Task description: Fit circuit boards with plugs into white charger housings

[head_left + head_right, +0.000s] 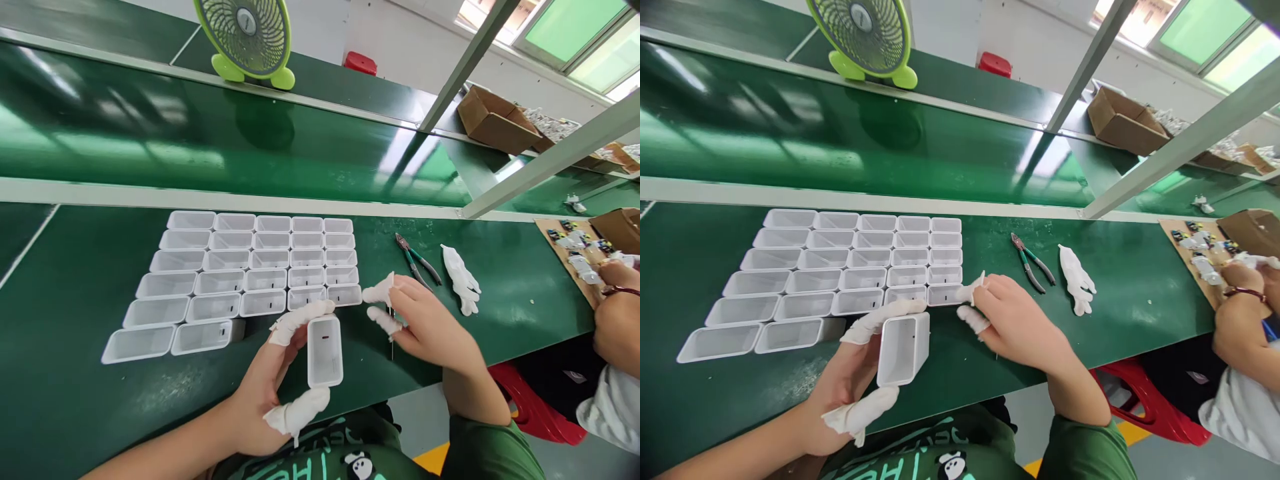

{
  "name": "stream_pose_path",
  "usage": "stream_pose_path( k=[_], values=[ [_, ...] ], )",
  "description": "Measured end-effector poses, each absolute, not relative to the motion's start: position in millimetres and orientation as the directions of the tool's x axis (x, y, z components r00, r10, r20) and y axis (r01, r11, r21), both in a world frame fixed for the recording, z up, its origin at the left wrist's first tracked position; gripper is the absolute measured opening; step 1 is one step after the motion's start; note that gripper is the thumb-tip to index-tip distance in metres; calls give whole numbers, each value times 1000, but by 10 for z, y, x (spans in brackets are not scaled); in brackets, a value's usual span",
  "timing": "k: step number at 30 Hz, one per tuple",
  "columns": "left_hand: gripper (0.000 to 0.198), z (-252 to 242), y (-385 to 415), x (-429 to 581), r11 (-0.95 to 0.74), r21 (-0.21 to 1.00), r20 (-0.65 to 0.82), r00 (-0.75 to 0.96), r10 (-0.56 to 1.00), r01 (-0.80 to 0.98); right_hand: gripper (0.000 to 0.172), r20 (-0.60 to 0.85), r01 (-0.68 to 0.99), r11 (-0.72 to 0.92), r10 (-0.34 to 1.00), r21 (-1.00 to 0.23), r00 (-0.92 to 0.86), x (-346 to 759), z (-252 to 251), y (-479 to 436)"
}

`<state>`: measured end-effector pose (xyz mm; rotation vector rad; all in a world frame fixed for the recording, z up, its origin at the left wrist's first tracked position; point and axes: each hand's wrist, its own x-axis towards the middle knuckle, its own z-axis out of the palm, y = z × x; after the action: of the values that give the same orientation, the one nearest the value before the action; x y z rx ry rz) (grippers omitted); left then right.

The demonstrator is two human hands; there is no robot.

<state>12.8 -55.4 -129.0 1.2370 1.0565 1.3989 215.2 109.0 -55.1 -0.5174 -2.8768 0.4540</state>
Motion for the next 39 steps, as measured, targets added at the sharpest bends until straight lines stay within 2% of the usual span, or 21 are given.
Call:
stream_pose_path(
  k=[2, 4, 5, 7, 10, 13, 15, 17, 18, 19, 21, 23, 25, 27, 28, 30, 32, 34, 39],
  values=[
    [68, -1308, -562, 126, -160, 982, 155, -48, 987, -102, 9, -288, 493, 849, 432, -189, -855, 2231, -523, 1159],
    [66, -1315, -556, 124, -157, 983, 152, -57, 987, -93, 26, -523, 585, 809, 475, -56, -707, 2248, -536, 1184],
    [65, -1316, -550, 123, -161, 983, 156, -58, 986, -88, 34, -567, 609, 793, 502, -1, -654, 2235, -554, 1180],
    [65, -1321, -539, 121, -173, 982, 168, -66, 984, -77, 39, -579, 620, 780, 544, 83, -607, 2186, -595, 1155],
    [66, -1340, -533, 119, -180, 981, 174, -85, 981, -73, 45, -567, 601, 793, 540, 97, -621, 2119, -640, 1129],
    [66, -1361, -544, 116, -192, 978, 185, -85, 979, -84, 49, -504, 582, 811, 529, 63, -683, 2098, -659, 1153],
    [66, -1365, -555, 113, -202, 975, 195, -86, 977, -93, 43, -426, 595, 801, 561, 63, -710, 2104, -668, 1187],
    [66, -1361, -564, 111, -215, 972, 207, -91, 974, -98, 34, -288, 648, 761, 625, 17, -726, 2126, -679, 1222],
    [67, -1358, -567, 110, -224, 970, 215, -93, 972, -97, 30, -191, 680, 732, 662, -48, -725, 2144, -683, 1237],
    [67, -1354, -569, 110, -228, 969, 220, -94, 971, -94, 26, -87, 700, 698, 696, -151, -712, 2164, -684, 1248],
    [67, -1347, -569, 111, -229, 970, 220, -97, 971, -88, 20, 63, 647, 614, 746, -453, -663, 2206, -675, 1260],
    [68, -1344, -569, 111, -223, 971, 215, -97, 972, -85, 15, 103, 430, 481, 749, -764, -655, 2233, -654, 1251],
    [68, -1342, -571, 110, -213, 973, 206, -90, 974, -84, 15, 123, 105, 282, 685, -954, -718, 2232, -635, 1218],
    [69, -1341, -574, 107, -195, 978, 188, -80, 979, -81, 12, 179, -171, 72, 604, -983, -777, 2204, -630, 1161],
    [69, -1341, -575, 106, -187, 979, 181, -74, 981, -79, 12, 204, -254, -4, 583, -967, -786, 2183, -634, 1126],
    [72, -1343, -577, 102, -178, 981, 173, -66, 983, -74, 24, 245, -332, -50, 573, -942, -782, 2139, -647, 1054],
    [73, -1346, -576, 100, -168, 984, 165, -59, 985, -65, 26, 316, -367, 25, 566, -930, -761, 2105, -661, 998],
    [71, -1353, -575, 102, -152, 987, 149, -56, 987, -58, 16, 398, -383, 140, 515, -913, -760, 2091, -667, 969],
    [71, -1388, -589, 115, -114, 991, 112, -45, 993, -62, 22, 531, -333, 465, 400, -820, -747, 2115, -662, 948]
  ],
)
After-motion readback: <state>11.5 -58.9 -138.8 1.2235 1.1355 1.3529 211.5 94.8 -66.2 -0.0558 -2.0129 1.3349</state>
